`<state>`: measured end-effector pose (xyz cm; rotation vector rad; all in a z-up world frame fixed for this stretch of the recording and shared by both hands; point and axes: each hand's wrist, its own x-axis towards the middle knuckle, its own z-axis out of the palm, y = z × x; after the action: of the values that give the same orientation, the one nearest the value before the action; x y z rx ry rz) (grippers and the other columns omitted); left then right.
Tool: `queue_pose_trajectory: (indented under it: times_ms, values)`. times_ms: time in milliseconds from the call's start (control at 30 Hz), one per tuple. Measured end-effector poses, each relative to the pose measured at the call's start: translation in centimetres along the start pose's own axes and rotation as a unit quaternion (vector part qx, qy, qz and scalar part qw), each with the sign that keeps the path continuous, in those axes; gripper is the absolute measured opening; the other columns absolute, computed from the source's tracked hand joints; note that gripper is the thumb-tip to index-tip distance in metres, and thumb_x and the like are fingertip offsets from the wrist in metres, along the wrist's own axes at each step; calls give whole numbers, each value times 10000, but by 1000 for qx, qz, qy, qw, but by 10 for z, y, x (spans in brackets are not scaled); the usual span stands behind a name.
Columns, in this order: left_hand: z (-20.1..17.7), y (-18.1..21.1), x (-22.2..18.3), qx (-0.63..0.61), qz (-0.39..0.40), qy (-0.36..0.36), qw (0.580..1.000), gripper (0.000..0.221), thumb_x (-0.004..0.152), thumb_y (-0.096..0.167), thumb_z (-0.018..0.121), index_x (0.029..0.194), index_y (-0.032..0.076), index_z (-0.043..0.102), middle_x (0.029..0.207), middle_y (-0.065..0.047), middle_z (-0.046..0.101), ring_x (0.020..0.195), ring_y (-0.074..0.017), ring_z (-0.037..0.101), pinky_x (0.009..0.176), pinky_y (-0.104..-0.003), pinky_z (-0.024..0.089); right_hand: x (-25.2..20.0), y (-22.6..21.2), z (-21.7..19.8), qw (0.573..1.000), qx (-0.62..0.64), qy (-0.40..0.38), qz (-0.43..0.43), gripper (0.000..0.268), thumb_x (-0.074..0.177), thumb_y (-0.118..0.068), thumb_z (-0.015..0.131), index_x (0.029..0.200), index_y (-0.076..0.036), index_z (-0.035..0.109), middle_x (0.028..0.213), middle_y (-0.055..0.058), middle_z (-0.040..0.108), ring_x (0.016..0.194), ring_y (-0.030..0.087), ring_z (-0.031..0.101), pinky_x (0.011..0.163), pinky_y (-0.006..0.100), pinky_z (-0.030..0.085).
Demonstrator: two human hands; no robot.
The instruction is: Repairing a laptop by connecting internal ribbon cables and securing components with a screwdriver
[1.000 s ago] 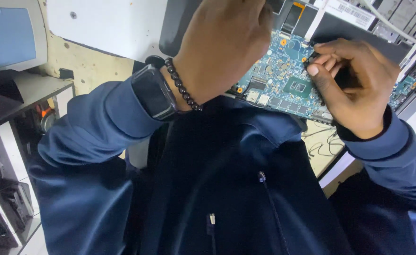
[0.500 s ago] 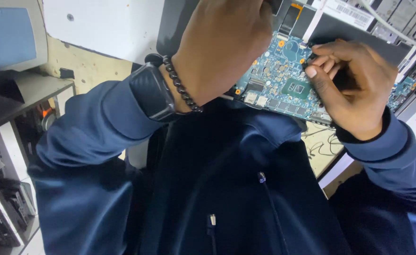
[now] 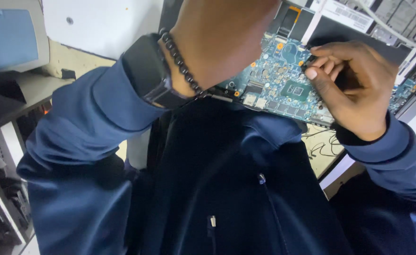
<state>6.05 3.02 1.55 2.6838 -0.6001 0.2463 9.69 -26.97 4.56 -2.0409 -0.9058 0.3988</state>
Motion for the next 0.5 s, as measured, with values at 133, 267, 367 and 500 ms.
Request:
queue_pose_trajectory:
  times_ms: [133,267,367,500]
  values:
    - [-2,4,-6,-42,-17,-16,999,117,916,40,670,964,142,702,909,-10,694,801,-248,669,711,-347,511,-1,-7,-3,1000,-18,-7,-4,205,1173,61,742,1254,227,654,1052,311,681,893,341,680,757,375,539]
    - [-9,-3,0,-80,-30,-18,996,149,929,7,633,980,129,702,928,-10,707,832,-249,683,753,-355,517,3,-9,-2,1000,22,1,17,196,1140,95,743,1260,209,638,1065,296,673,901,319,670,762,349,524]
    - [-12,-2,-3,-115,-47,-27,992,172,937,-14,608,990,120,703,940,-10,715,853,-250,693,781,-361,521,-6,2,-5,999,33,-3,-2,188,1125,138,738,1267,191,627,1046,264,668,882,294,655,782,342,534]
    - [-15,-9,-2,-163,-63,-35,984,209,950,-44,570,1006,107,703,959,-10,729,884,-251,708,823,-370,527,-14,-4,-14,1000,1,22,5,174,1119,141,790,1224,220,675,1021,280,690,899,322,692,803,374,562]
